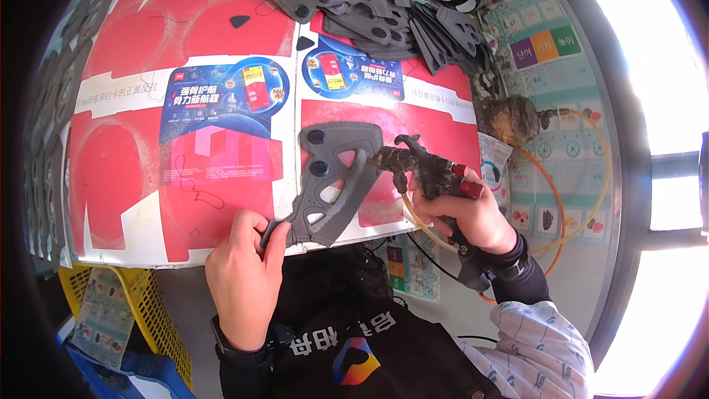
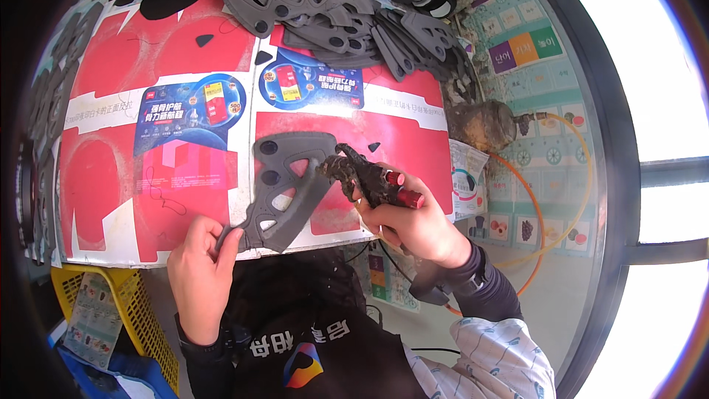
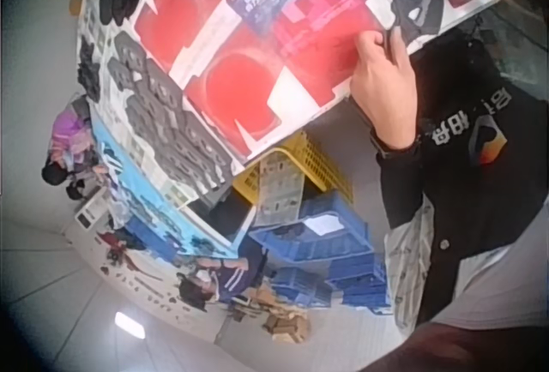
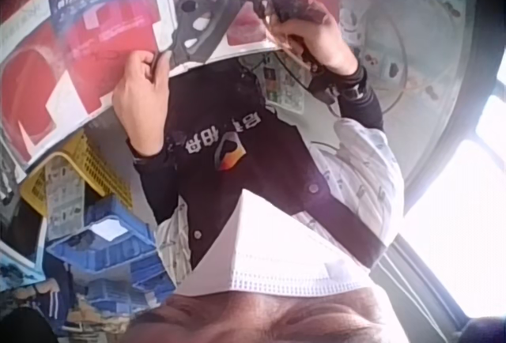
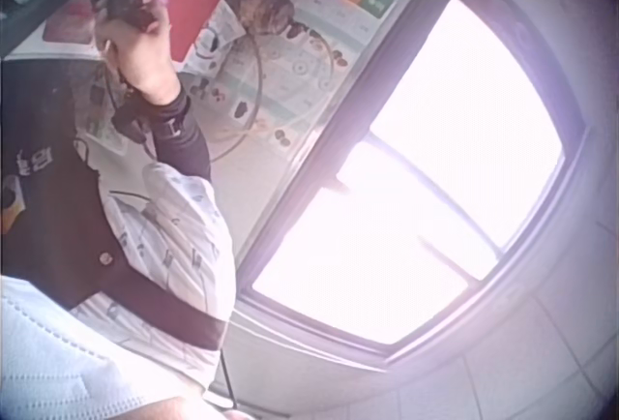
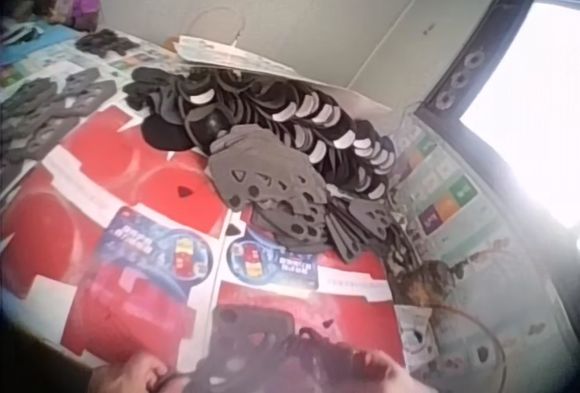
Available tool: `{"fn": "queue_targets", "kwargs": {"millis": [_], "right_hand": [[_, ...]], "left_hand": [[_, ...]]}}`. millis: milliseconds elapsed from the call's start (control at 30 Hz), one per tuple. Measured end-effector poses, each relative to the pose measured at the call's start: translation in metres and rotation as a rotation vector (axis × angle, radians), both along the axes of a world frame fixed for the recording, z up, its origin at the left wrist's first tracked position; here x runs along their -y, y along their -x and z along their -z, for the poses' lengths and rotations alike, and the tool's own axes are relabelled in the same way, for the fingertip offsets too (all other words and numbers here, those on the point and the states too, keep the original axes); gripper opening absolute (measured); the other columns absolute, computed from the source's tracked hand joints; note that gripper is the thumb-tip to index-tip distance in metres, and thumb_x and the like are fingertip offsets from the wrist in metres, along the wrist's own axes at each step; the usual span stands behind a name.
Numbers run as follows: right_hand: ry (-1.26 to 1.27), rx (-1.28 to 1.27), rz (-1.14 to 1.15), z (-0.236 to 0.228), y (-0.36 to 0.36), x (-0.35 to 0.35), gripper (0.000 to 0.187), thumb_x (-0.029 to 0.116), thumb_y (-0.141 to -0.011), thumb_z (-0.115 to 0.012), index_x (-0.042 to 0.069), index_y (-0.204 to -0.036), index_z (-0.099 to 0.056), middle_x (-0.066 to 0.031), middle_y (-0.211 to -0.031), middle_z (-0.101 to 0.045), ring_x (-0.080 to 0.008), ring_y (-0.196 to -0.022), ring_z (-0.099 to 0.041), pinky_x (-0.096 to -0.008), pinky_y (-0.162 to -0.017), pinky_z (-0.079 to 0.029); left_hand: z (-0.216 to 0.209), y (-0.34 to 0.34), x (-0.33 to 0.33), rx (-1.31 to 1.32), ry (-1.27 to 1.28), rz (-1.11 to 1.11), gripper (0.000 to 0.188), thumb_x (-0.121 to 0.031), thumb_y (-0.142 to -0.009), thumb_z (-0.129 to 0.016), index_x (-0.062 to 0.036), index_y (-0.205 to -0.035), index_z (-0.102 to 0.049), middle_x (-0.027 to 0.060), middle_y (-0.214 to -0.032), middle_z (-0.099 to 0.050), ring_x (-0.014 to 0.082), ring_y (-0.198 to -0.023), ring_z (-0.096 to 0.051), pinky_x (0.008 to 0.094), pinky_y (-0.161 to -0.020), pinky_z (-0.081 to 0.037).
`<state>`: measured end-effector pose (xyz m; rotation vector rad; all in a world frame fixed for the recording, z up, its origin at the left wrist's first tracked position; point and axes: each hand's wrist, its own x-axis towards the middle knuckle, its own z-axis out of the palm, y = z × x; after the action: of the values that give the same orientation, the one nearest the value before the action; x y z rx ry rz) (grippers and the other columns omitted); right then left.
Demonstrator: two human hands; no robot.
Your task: Applying adhesive to shoe upper components using a spray gun at a workstation.
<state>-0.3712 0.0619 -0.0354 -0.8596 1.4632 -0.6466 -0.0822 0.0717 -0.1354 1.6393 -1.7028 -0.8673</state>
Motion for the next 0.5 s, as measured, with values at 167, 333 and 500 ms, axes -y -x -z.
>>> {"fn": "queue_targets", "kwargs": {"millis": [167, 333, 500], "right_hand": [[0.000, -0.026, -0.039, 0.000, 0.000, 0.007, 0.027, -0.006, -0.088, -0.062, 0.002, -0.114, -0.063, -0.0017, -0.081, -0.062, -0.0047, -0.056, -0.049, -0.0227, -0.050, -0.035], [0.015, -0.007, -0.060, 0.003, -0.004, 0.011, 0.025, -0.006, -0.089, -0.063, 0.002, -0.113, -0.063, -0.0015, -0.082, -0.062, -0.0051, -0.056, -0.049, -0.0229, -0.050, -0.035], [-0.009, 0.003, -0.057, 0.000, -0.014, 0.015, 0.025, -0.005, -0.090, -0.064, 0.003, -0.114, -0.063, -0.0008, -0.087, -0.063, -0.0044, -0.057, -0.049, -0.0219, -0.051, -0.035]], "left_hand": [[-0.001, 0.000, 0.001, 0.000, -0.013, -0.006, 0.026, -0.013, -0.091, -0.082, -0.0028, -0.089, -0.058, 0.0101, -0.061, -0.052, 0.0262, -0.050, -0.049, 0.0389, -0.053, -0.040], [0.000, -0.001, 0.001, -0.011, -0.012, -0.013, 0.025, -0.012, -0.091, -0.082, -0.0028, -0.089, -0.059, 0.0103, -0.061, -0.053, 0.0264, -0.050, -0.050, 0.0386, -0.052, -0.041], [0.000, -0.002, 0.001, -0.014, -0.006, -0.008, 0.025, -0.012, -0.091, -0.082, -0.0028, -0.090, -0.059, 0.0105, -0.061, -0.054, 0.0267, -0.050, -0.050, 0.0382, -0.052, -0.040]]}}
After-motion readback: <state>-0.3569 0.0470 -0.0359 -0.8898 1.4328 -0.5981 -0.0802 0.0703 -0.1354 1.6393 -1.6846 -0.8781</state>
